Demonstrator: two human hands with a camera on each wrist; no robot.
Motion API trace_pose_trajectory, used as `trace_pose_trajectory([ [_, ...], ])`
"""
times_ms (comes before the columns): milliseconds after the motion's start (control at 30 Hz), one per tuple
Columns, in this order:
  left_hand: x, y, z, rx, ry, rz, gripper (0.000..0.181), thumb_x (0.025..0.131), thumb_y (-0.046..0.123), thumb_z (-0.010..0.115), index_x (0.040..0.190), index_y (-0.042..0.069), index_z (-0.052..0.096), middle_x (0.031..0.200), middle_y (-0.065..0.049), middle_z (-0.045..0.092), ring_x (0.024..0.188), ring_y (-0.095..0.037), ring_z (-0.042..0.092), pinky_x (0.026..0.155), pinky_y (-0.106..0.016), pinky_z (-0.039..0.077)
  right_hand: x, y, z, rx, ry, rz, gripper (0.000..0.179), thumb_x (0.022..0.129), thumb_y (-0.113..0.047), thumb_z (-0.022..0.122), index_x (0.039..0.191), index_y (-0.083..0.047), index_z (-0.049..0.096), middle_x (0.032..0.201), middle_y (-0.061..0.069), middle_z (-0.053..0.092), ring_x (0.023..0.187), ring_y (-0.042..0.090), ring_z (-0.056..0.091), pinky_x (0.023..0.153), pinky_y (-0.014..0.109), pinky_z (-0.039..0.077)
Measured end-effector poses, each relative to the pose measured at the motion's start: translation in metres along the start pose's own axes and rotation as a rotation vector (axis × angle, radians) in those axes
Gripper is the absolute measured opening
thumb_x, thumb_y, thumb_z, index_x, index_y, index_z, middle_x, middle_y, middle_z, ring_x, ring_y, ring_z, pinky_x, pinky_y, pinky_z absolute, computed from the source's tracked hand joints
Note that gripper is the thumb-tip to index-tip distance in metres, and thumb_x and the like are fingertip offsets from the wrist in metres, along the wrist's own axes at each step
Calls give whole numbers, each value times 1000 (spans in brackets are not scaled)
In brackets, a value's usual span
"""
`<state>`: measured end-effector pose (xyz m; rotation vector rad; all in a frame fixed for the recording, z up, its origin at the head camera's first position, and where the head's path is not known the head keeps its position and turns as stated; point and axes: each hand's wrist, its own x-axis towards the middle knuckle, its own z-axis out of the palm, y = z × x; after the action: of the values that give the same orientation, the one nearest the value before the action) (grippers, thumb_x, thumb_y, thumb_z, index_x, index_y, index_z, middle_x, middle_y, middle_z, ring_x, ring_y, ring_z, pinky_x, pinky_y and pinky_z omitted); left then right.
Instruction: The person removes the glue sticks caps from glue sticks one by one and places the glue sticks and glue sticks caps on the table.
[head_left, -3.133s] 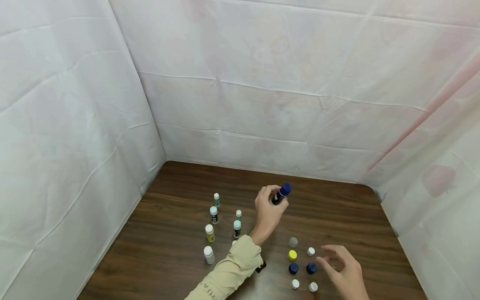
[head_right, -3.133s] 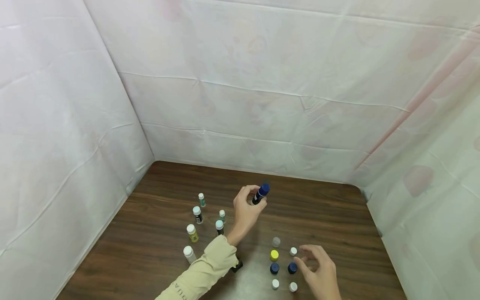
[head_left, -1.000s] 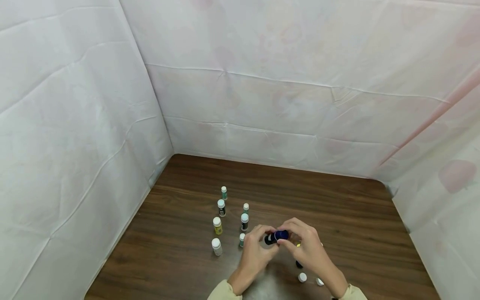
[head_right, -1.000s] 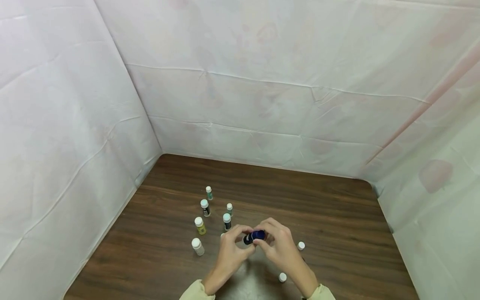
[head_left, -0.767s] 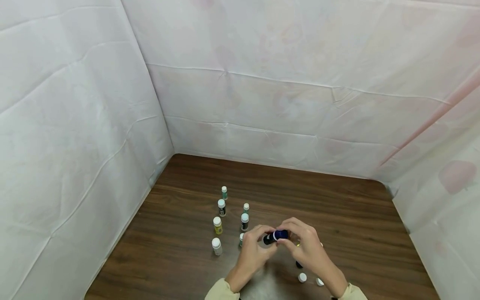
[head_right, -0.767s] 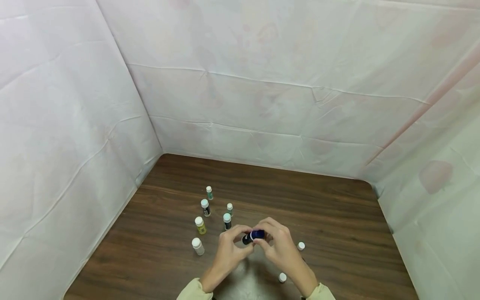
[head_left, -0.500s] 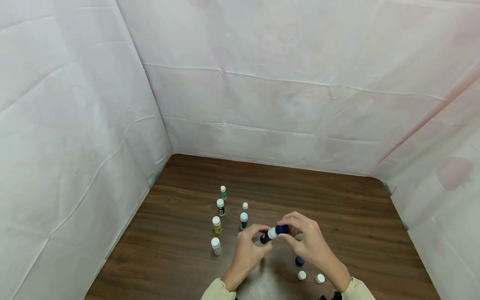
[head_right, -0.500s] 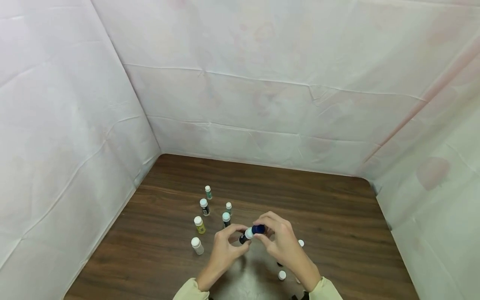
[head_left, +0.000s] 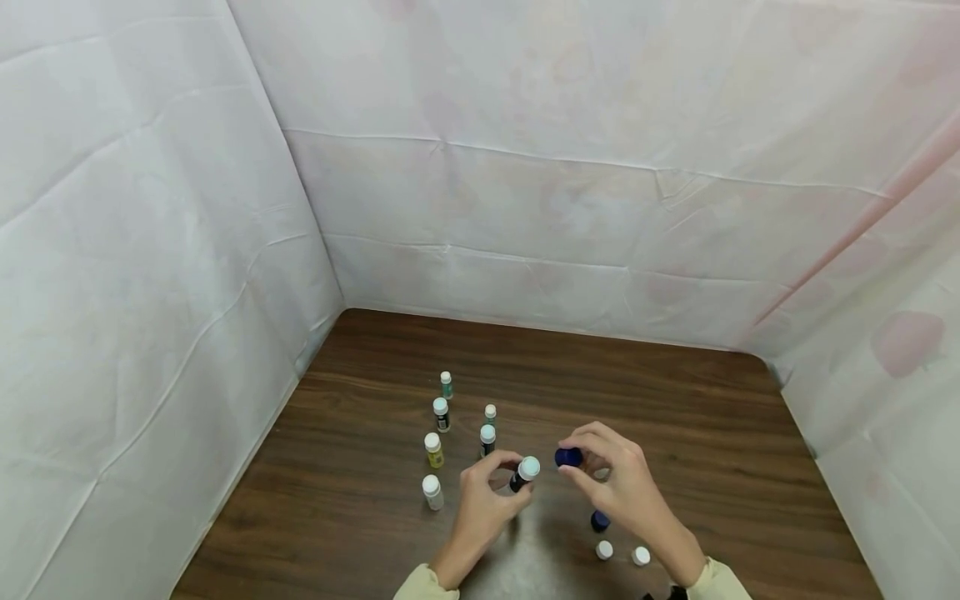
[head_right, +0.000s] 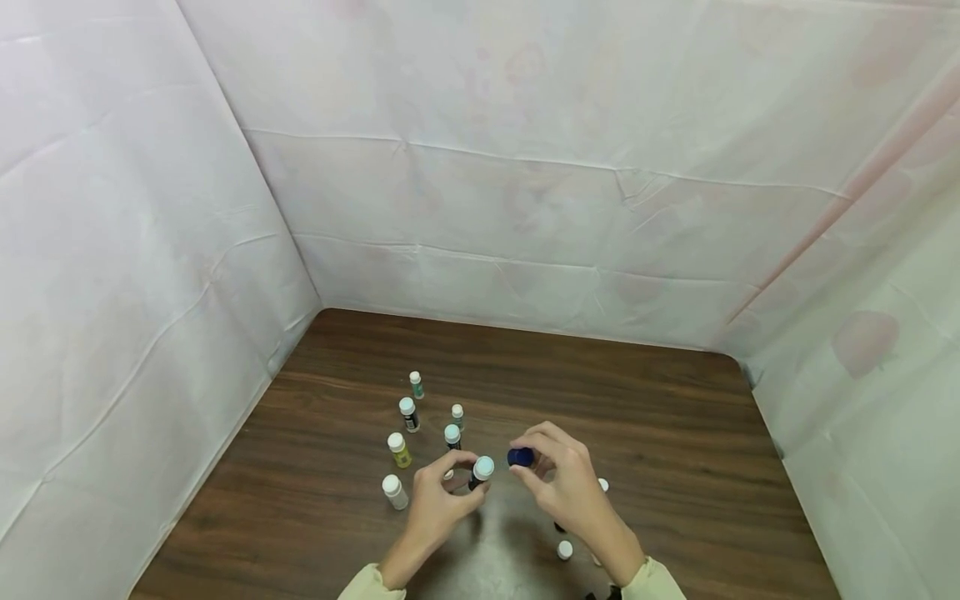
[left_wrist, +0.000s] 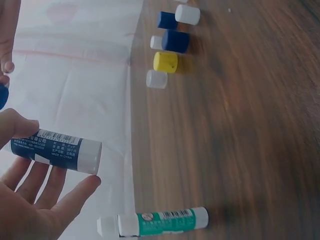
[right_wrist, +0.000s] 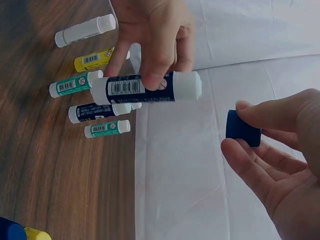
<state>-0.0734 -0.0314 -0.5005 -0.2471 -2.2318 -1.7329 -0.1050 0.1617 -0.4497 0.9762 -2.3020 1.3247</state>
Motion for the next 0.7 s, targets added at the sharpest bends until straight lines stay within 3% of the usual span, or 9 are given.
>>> trace_pose_trajectory([
  [133, -1, 9, -8, -12, 11, -21, 28, 68, -8, 76, 90, 4, 67, 86, -7, 68, 82, -24, 66, 70, -39, 56, -1, 1, -2, 5, -1, 12, 31, 70, 3, 79, 97, -8, 69, 96, 2, 62, 71, 12, 60, 53, 19, 51],
  [367, -5, 7, -14, -19, 34, -67, 28, 67, -10, 75, 89, 4, 66, 88, -8, 68, 83, -25, 66, 71, -42, 55, -4, 3, -4, 7, 12, 26, 31, 70, 4, 79, 97, -9, 69, 96, 1, 61, 69, 9, 58, 52, 19, 50],
  [500, -8, -4, -15, -23, 53, -88, 29, 66, -12, 75, 89, 4, 65, 89, -8, 67, 85, -25, 66, 72, -41, 55, -8, 4, -6, 17, 11, 54, 30, 71, 3, 79, 96, -9, 69, 96, 1, 62, 71, 11, 59, 53, 19, 51],
  [700, -14, -36, -15, -9, 78, -119, 34, 64, -9, 78, 88, 11, 64, 90, -1, 67, 86, -21, 65, 70, -36, 56, -18, 5, -10, 13, 34, 78, 33, 67, 7, 80, 96, -6, 69, 95, 4, 61, 70, 11, 58, 53, 20, 51],
])
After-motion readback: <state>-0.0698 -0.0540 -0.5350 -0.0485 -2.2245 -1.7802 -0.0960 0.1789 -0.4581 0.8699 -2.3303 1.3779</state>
